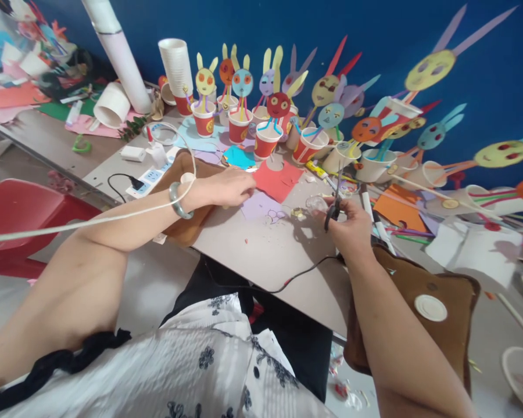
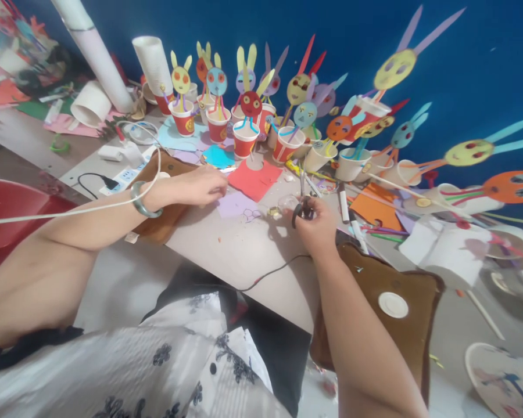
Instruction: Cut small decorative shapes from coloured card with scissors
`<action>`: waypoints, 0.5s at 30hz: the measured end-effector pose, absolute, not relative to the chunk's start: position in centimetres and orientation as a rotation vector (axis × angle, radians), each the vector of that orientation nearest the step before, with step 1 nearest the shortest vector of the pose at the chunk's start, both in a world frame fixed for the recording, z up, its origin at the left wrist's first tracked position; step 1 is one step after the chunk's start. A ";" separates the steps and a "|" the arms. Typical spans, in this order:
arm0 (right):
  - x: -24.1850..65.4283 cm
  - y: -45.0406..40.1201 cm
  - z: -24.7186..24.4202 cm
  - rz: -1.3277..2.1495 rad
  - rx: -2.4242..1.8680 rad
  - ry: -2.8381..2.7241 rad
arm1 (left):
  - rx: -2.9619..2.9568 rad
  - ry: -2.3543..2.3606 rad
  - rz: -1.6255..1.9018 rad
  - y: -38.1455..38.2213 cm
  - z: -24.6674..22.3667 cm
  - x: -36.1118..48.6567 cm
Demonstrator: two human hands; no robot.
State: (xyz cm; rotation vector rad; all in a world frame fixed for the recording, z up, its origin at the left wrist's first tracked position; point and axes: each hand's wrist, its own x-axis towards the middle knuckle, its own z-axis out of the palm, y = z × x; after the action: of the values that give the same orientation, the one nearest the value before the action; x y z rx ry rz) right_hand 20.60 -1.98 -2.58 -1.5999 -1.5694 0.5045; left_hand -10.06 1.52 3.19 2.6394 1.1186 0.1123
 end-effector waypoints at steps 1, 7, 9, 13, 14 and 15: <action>20.8 -1.9 -2.5 0.479 -1.619 -1.547 | 2.617 1.081 0.200 1.3 3.1 -9.3; 21.5 -1.6 -2.6 0.370 -1.689 -1.530 | 2.525 0.971 0.240 2.9 1.2 -3.4; 21.6 -1.6 -2.8 0.335 -1.684 -1.547 | 2.511 1.027 0.158 3.9 0.4 -1.3; 21.6 -1.7 -2.9 0.308 -1.636 -1.588 | 2.476 1.029 0.150 5.1 -0.3 1.8; 21.7 -1.7 -2.9 0.311 -1.631 -1.594 | 2.446 1.043 0.166 5.2 -0.4 2.3; 21.7 -1.7 -2.9 0.313 -1.626 -1.600 | 2.389 1.056 0.184 5.3 -0.6 2.7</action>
State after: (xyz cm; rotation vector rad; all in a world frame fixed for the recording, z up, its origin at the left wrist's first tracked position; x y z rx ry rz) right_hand 21.69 -1.74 -2.93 -1.6257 -1.5997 0.3126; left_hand 2.74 5.30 -0.60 2.3889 1.0560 0.1839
